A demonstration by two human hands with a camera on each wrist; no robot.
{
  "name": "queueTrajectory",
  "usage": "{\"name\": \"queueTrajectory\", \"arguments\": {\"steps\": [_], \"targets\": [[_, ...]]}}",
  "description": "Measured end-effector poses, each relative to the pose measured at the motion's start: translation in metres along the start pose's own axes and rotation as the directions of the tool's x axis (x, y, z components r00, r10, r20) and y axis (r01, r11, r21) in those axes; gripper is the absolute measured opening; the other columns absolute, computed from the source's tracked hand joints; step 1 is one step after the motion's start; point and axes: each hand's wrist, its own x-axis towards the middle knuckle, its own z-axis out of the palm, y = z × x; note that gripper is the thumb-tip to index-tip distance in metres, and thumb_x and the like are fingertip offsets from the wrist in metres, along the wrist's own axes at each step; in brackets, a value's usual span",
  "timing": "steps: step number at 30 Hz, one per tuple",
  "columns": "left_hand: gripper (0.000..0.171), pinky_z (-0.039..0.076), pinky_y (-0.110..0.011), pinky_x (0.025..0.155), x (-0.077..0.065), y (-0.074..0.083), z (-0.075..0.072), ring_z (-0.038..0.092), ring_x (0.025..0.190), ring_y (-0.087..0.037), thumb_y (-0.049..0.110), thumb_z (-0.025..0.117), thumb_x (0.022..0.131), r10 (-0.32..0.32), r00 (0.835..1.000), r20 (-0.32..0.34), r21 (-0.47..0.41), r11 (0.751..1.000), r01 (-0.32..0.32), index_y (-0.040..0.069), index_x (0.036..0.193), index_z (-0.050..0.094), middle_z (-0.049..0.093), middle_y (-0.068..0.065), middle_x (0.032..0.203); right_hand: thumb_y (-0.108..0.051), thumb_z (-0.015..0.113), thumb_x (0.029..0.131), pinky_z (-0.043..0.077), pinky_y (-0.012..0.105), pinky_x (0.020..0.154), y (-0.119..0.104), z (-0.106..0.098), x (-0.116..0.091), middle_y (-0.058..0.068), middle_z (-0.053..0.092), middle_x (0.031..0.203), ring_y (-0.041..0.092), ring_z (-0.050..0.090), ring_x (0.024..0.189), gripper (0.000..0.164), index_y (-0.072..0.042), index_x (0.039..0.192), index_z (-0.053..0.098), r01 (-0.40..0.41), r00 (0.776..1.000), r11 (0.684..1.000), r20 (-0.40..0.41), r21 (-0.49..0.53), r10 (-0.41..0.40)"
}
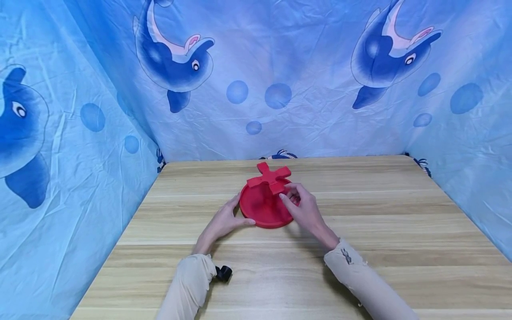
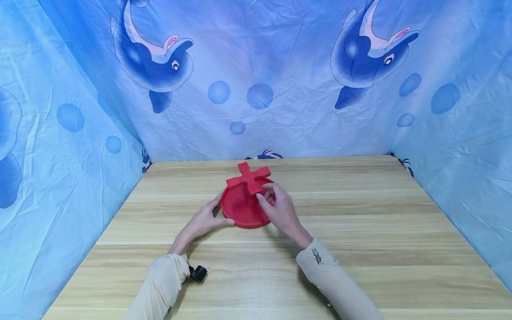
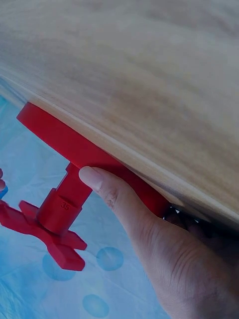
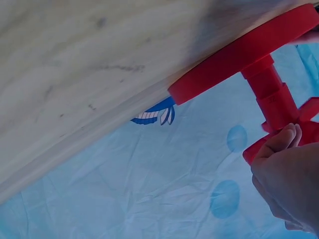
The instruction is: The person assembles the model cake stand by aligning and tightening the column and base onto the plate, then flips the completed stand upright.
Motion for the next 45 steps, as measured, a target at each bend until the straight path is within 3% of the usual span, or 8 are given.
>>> {"name": "queueTrajectory", "arguments": {"steps": [11, 20, 31, 45], "targets": [[0.115, 0.041, -0.057, 0.112, -0.001, 0.001, 0.000, 0.035, 0.148, -0.026, 0.065, 0.087, 0.072, -0.011, 1.000, 0.003, -0.011, 1.000, 0.011, 0.031, 0.165, 0.028, 0.038, 0.002, 0.163, -0.007, 0.073, 0.097, 0.051, 0.020, 0.069, 0.004, -0.005, 0.006, 0.010, 0.064, 0.093, 0.023, 0.059, 0.080, 0.045, 0.002, 0.136, 0.055, -0.006, 0.996, 1.000, -0.093, -0.009, 0.006], [0.117, 0.039, -0.058, 0.113, 0.000, 0.001, -0.001, 0.035, 0.149, -0.027, 0.068, 0.085, 0.072, -0.014, 1.000, 0.001, 0.003, 1.000, 0.014, 0.028, 0.166, 0.028, 0.037, 0.001, 0.164, -0.008, 0.072, 0.098, 0.051, 0.020, 0.073, 0.010, -0.003, 0.013, 0.011, 0.064, 0.095, 0.023, 0.060, 0.083, 0.058, 0.004, 0.149, 0.047, -0.008, 0.999, 1.000, -0.035, -0.009, 0.008], [0.116, 0.041, -0.060, 0.111, -0.001, 0.002, -0.001, 0.036, 0.148, -0.029, 0.065, 0.086, 0.073, -0.010, 1.000, -0.007, 0.002, 1.000, 0.010, 0.026, 0.165, 0.029, 0.038, -0.002, 0.163, -0.009, 0.070, 0.099, 0.051, 0.021, 0.071, 0.011, -0.001, 0.017, 0.009, 0.063, 0.099, 0.024, 0.058, 0.088, 0.042, 0.002, 0.138, 0.059, -0.032, 0.999, 0.999, 0.002, -0.027, 0.033], [0.116, 0.038, -0.060, 0.113, -0.001, 0.002, 0.001, 0.034, 0.149, -0.030, 0.064, 0.087, 0.073, -0.009, 1.000, -0.006, 0.013, 1.000, 0.009, 0.026, 0.165, 0.029, 0.036, -0.002, 0.165, -0.009, 0.075, 0.096, 0.053, 0.022, 0.073, 0.010, -0.001, 0.013, 0.010, 0.065, 0.100, 0.024, 0.060, 0.089, 0.042, 0.003, 0.134, 0.061, -0.028, 1.000, 1.000, 0.007, -0.011, 0.028]]}}
